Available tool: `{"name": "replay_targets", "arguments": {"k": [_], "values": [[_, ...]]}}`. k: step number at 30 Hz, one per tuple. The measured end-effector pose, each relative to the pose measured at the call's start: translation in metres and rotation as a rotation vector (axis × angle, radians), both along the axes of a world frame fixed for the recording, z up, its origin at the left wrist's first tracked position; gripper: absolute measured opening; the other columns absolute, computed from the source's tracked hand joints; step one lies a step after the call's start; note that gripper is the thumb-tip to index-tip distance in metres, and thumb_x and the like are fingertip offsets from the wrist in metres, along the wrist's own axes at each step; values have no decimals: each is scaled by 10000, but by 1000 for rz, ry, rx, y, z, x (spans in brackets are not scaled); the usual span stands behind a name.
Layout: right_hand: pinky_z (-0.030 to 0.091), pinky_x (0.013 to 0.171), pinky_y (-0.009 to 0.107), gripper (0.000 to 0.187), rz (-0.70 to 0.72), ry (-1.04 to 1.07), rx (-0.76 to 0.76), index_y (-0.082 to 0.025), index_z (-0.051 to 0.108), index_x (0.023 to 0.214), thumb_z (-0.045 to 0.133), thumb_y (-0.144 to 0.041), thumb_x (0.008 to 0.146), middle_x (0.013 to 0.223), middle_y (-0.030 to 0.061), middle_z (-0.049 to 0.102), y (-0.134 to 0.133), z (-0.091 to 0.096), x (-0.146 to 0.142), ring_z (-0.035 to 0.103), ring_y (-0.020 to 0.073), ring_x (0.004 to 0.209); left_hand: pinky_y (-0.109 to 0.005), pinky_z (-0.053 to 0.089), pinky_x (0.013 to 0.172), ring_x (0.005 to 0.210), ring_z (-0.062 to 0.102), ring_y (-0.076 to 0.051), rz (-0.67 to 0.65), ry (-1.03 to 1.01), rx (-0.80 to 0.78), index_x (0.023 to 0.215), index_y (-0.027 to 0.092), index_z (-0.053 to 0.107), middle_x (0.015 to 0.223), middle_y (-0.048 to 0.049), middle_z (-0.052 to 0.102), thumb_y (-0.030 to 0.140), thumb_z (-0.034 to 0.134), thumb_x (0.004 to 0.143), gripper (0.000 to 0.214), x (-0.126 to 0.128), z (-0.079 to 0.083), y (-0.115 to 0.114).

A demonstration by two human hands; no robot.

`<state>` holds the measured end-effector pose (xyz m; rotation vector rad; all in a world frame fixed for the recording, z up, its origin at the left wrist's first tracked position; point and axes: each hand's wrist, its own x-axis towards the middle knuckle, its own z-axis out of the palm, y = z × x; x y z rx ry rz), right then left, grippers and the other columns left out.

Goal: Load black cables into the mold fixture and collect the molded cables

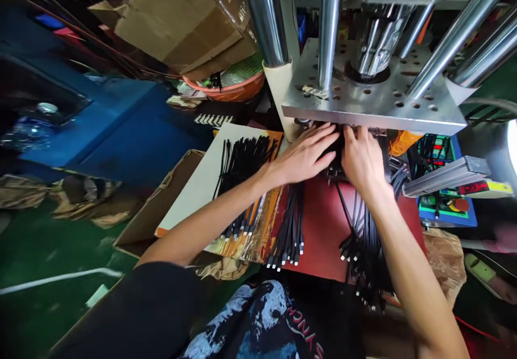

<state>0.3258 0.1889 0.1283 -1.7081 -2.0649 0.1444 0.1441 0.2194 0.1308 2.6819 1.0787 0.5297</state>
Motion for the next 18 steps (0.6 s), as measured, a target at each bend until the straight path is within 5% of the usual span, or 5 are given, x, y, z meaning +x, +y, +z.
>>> {"name": "replay_targets", "arguments": {"k": [4,8,10,14,18], "values": [[432,591,335,205,125,31,-197,-181,609,1112,561,-372,1054,909,96,671,-140,-48,-39,637,228,697,-375,524,1183,1329,662,-218,32,-393,-366,1336,188,677,1395,-101,716,265,548,1080,297,-69,3,-124],[439,631,328,139,107,78,-406,-209,587,985,493,-260,1074,897,65,678,-191,-87,-52,682,233,751,-353,575,1046,1121,741,-209,187,-481,-955,1176,218,748,1178,-63,790,340,559,1089,241,-109,-10,-204],[455,684,334,159,70,202,-410,-215,589,973,473,-256,1073,890,51,682,-191,-83,-43,676,225,774,-397,558,1086,1168,738,-231,180,-578,-1233,1283,210,713,1246,-100,776,409,602,1076,307,-107,-23,-223],[455,651,311,240,85,458,-570,-238,588,902,481,-375,1069,786,4,637,-216,-45,-18,595,183,679,-474,482,1195,1378,647,-296,175,-1061,-1644,1517,224,537,1480,-192,657,511,820,926,715,-69,-53,-236],[524,704,328,386,114,602,-965,-240,692,876,551,-572,1013,801,30,687,-280,-38,2,658,227,770,-311,610,882,916,796,-198,390,-1404,-1683,1253,160,691,1001,-91,795,475,835,914,484,-34,-70,-232]]}}
